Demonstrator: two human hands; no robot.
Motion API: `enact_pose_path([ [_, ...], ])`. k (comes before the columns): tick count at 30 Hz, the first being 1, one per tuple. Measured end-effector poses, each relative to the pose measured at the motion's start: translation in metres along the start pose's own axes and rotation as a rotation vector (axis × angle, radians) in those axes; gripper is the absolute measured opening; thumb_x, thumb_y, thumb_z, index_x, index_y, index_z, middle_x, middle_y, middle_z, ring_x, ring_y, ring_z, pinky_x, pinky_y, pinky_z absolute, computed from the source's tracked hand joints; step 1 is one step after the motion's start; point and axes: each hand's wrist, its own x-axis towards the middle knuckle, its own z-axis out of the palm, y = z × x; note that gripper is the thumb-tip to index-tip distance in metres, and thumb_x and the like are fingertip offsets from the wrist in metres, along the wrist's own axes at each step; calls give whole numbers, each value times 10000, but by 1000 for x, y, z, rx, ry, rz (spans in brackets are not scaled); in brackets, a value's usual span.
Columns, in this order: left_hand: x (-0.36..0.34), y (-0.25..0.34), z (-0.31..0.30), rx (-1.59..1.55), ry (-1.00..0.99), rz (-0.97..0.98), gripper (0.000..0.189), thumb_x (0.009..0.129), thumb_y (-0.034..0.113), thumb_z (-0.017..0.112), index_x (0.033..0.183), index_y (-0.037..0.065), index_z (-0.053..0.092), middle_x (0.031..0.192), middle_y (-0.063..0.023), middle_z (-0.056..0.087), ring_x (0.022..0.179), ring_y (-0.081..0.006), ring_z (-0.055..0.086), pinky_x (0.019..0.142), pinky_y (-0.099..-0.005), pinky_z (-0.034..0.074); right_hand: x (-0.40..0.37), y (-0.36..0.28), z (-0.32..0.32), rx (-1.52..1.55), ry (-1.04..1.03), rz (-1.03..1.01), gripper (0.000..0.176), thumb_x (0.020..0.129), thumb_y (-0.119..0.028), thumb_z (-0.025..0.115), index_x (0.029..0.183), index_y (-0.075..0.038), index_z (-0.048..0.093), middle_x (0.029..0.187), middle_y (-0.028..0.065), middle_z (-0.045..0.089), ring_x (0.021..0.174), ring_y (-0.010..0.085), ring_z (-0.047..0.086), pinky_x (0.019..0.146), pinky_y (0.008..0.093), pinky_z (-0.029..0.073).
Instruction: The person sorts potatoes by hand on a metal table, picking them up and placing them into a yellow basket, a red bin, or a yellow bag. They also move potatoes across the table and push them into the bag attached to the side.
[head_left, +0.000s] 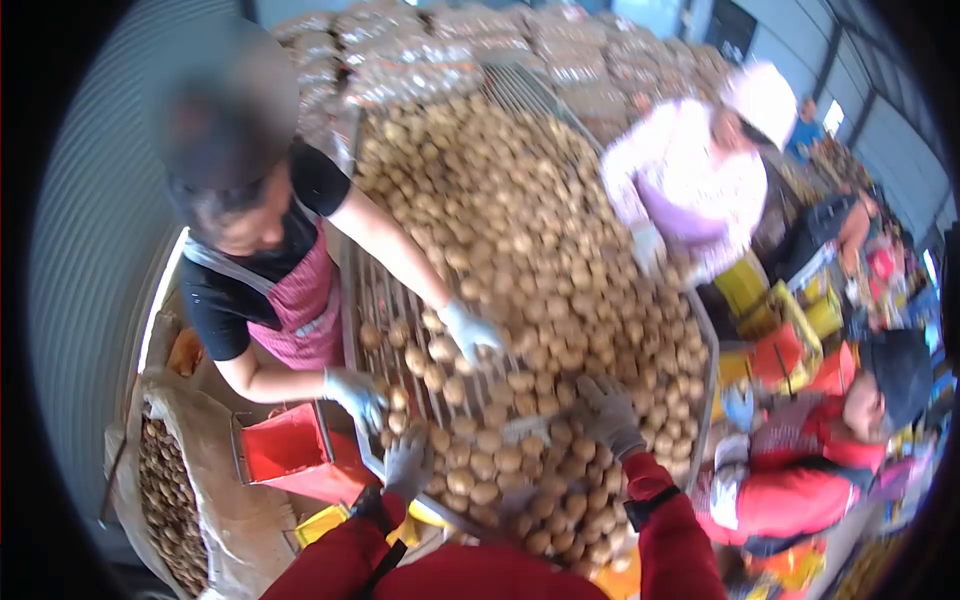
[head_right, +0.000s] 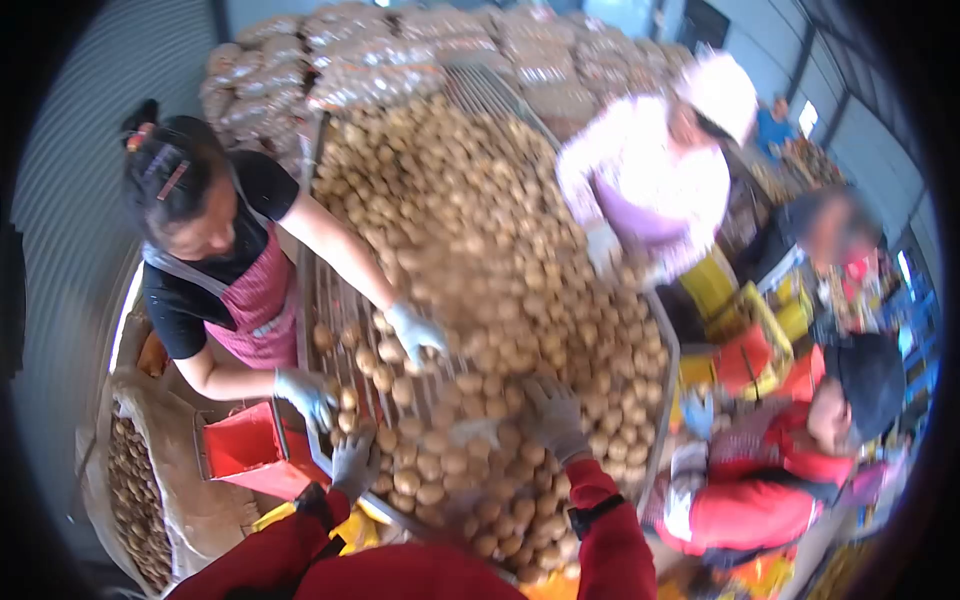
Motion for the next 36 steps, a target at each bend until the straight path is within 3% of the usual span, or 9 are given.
enact_pose_path([
  [3,-7,-14,8,99,-24,16,518,965,294,595,1454,124,574,1451,-146,581,1204,-391,591,1018,-526,472,101,34,52,-79,106,-123,513,873,-324,693,1341,-122,639,1341,204,650,1180,407,641,1026,516,511],
  [4,-8,-12,6,106,12,18,504,945,286,614,1422,124,593,1407,-161,597,1166,-387,603,991,-524,480,128,52,72,-90,21,-98,603,928,-408,625,1452,-116,562,1448,189,595,1280,381,603,1112,513,446],
  [9,-19,-24,22,235,-48,-20,531,934,346,648,1439,191,598,1456,-116,577,1193,-365,614,987,-532,493,238,62,119,-51,-560,211,723,925,-625,542,1433,-112,591,1508,198,560,1297,399,604,1091,497,472],
  [12,-14,-24,19,116,54,58,550,922,297,665,1459,205,585,1526,-56,545,1212,-364,623,1023,-524,498,258,64,151,-167,-622,252,738,933,-705,443,1395,-174,665,1427,133,648,1259,364,636,1077,470,488],
  [19,-8,-10,10,81,92,64,473,918,289,669,1368,149,625,1430,-99,600,1204,-350,622,992,-511,500,216,16,124,-318,-803,340,573,981,-606,428,1281,-244,756,1401,119,642,1296,333,604,1096,553,431],
  [28,-7,-5,11,53,111,5,394,928,241,643,1303,123,643,1398,-135,610,1146,-406,614,986,-528,497,63,-37,124,-131,-433,393,557,1007,-604,457,1138,-159,766,1184,202,706,1088,422,671,944,578,513],
  [33,-4,-5,13,50,-4,-65,468,965,288,593,1391,94,589,1403,-199,590,1195,-447,589,1026,-567,473,-1,-79,113,13,-248,312,549,974,-548,560,1296,-117,669,1159,269,676,1022,491,649,919,584,512],
  [35,-3,-11,16,136,-114,-92,521,982,301,569,1457,91,538,1379,-230,597,1205,-463,583,1045,-576,462,-36,-85,128,-174,-110,178,578,962,-517,584,1386,-126,604,1208,281,652,1066,492,634,926,585,510],
  [36,0,-9,15,140,-136,-103,549,991,291,559,1501,98,491,1355,-232,613,1220,-469,575,1061,-568,455,-45,-95,115,-77,-258,271,570,956,-493,597,1395,-130,597,1239,266,645,1094,480,627,940,574,507],
])
